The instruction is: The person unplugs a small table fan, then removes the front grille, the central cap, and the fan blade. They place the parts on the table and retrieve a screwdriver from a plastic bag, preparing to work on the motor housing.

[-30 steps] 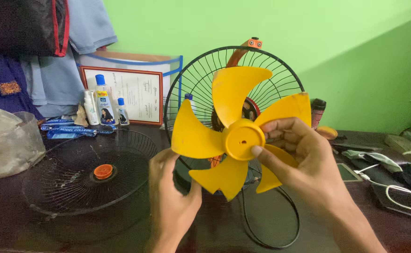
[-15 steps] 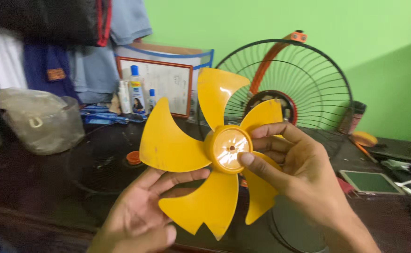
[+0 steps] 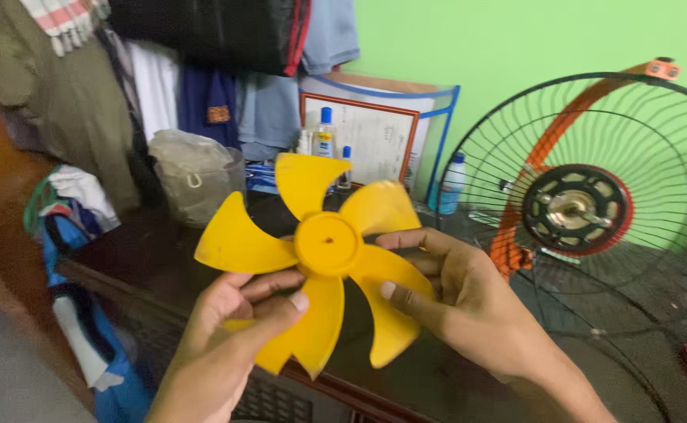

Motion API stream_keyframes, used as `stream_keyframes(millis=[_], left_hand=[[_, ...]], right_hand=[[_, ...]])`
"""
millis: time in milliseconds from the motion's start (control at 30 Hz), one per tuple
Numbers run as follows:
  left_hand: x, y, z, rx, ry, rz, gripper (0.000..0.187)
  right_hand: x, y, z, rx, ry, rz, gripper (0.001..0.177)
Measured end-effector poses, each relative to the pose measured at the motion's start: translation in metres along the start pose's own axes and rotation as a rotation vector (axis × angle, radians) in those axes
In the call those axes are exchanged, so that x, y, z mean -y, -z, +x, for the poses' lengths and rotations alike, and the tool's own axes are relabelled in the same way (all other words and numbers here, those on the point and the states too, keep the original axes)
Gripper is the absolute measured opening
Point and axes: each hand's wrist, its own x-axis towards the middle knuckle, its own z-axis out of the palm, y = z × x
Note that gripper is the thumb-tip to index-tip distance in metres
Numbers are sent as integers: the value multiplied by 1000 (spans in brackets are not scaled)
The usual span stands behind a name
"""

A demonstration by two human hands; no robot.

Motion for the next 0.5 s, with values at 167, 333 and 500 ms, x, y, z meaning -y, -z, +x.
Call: stream_keyframes(millis=[167, 333, 500], left_hand=[[-21, 28, 21, 30, 62, -70, 48], [-36, 49, 41, -52, -39, -24, 53], [-25, 49, 57, -71, -182, 174, 53]], right_hand=[[-20, -10, 25, -129, -184, -24, 44], [-33, -8, 62, -311, -198, -1, 42], [-59, -4, 88, -325, -195, -82, 44]])
